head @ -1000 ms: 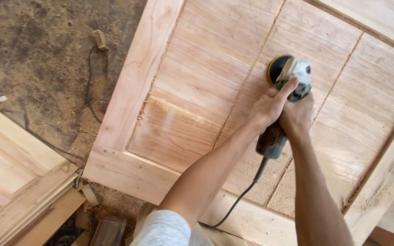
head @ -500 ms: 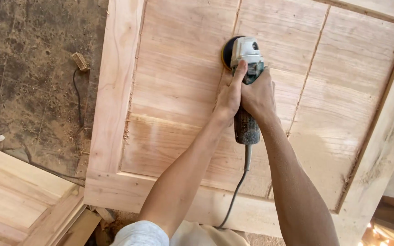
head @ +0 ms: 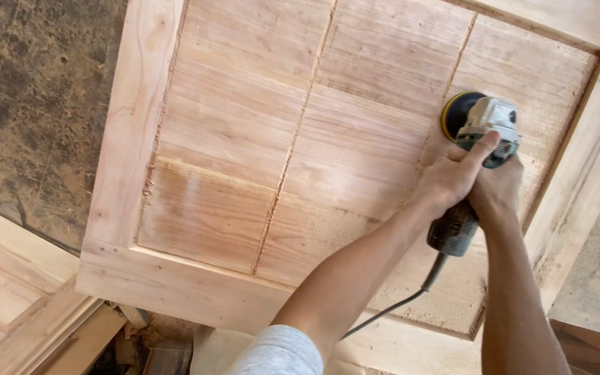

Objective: The person smooths a wooden door panel using an electric angle grinder with a sanding disc, holding the tool with both hands and occasionally wiping the panel by hand to check the surface.

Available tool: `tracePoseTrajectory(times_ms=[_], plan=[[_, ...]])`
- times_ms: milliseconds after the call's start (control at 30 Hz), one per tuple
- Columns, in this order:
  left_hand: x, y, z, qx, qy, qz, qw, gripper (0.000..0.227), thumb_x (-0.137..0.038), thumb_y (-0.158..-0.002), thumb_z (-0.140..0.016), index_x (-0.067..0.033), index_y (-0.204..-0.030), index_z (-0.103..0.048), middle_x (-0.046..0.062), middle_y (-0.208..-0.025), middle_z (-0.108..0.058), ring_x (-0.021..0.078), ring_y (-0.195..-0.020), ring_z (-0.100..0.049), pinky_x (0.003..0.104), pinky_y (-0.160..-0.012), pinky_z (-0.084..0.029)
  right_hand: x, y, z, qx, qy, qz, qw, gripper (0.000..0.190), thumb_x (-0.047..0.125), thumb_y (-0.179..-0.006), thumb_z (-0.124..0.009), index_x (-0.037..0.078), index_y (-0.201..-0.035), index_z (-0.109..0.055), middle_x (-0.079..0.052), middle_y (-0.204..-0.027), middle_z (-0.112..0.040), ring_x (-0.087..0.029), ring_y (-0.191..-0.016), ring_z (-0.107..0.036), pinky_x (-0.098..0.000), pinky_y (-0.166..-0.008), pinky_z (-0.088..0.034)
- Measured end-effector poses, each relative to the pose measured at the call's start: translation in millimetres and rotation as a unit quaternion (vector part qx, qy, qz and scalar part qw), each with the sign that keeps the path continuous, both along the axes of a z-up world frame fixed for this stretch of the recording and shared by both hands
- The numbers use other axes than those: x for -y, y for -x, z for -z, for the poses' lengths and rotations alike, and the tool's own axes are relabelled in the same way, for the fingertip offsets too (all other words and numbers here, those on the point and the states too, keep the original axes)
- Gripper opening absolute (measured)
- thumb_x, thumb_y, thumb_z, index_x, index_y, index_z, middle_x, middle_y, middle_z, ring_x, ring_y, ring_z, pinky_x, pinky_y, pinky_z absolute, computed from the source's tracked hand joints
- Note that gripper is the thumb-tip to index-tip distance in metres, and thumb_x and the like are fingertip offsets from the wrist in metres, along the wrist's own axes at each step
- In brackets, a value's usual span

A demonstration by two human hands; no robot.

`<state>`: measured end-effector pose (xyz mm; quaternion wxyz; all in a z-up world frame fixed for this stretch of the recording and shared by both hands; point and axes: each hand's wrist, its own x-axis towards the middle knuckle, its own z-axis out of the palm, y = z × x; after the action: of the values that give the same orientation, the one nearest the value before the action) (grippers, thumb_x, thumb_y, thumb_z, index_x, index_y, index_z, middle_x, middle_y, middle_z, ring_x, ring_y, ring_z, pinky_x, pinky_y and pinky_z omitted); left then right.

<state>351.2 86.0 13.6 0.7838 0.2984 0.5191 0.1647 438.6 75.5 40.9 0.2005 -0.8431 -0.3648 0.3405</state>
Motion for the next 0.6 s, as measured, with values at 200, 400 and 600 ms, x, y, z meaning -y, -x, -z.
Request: tracePoseTrajectory(times_ms=[200,400,600], plan=[[-4,6,16,0.003,-0.031,-0.052,0.998,0.117,-0.099,-0.068,-0.029,-0.0010,-0.117,-0.070,0.024,-0.106,-0.073,0.0321,-0.099,-0.072,0.046,-0.073,-0.059,-10,4,10,0.021,-0.012,-0.068,0.997,0.052,0.045,-0.081,-0.085,0.003,-0.105,-0.066,-0.014,-0.087,-0.071,-0.023,-0.068,-0.070,-0.0389,-0.056,-0.060],[-39,85,1,-0.001,0.062,-0.140,0.988,0.114,-0.094,-0.072,-0.039,0.0051,-0.123,-0.062,0.024,-0.105,-0.071,0.0355,-0.095,-0.075,0.048,-0.076,-0.065,-63,74,20,-0.027,-0.032,-0.137,0.990,0.057,0.050,-0.080,-0.084,-0.001,-0.101,-0.066,-0.012,-0.083,-0.070,-0.023,-0.062,-0.068,-0.0366,-0.055,-0.061],[-53,163,26,0.029,0.013,-0.245,0.969,0.111,-0.092,-0.072,-0.042,-0.0050,-0.141,-0.050,0.016,-0.117,-0.065,0.0299,-0.109,-0.067,0.048,-0.086,-0.061,-87,169,17,-0.068,-0.043,-0.176,0.981,0.069,0.048,-0.078,-0.084,-0.005,-0.109,-0.051,-0.014,-0.082,-0.068,-0.022,-0.058,-0.069,-0.0373,-0.049,-0.063]])
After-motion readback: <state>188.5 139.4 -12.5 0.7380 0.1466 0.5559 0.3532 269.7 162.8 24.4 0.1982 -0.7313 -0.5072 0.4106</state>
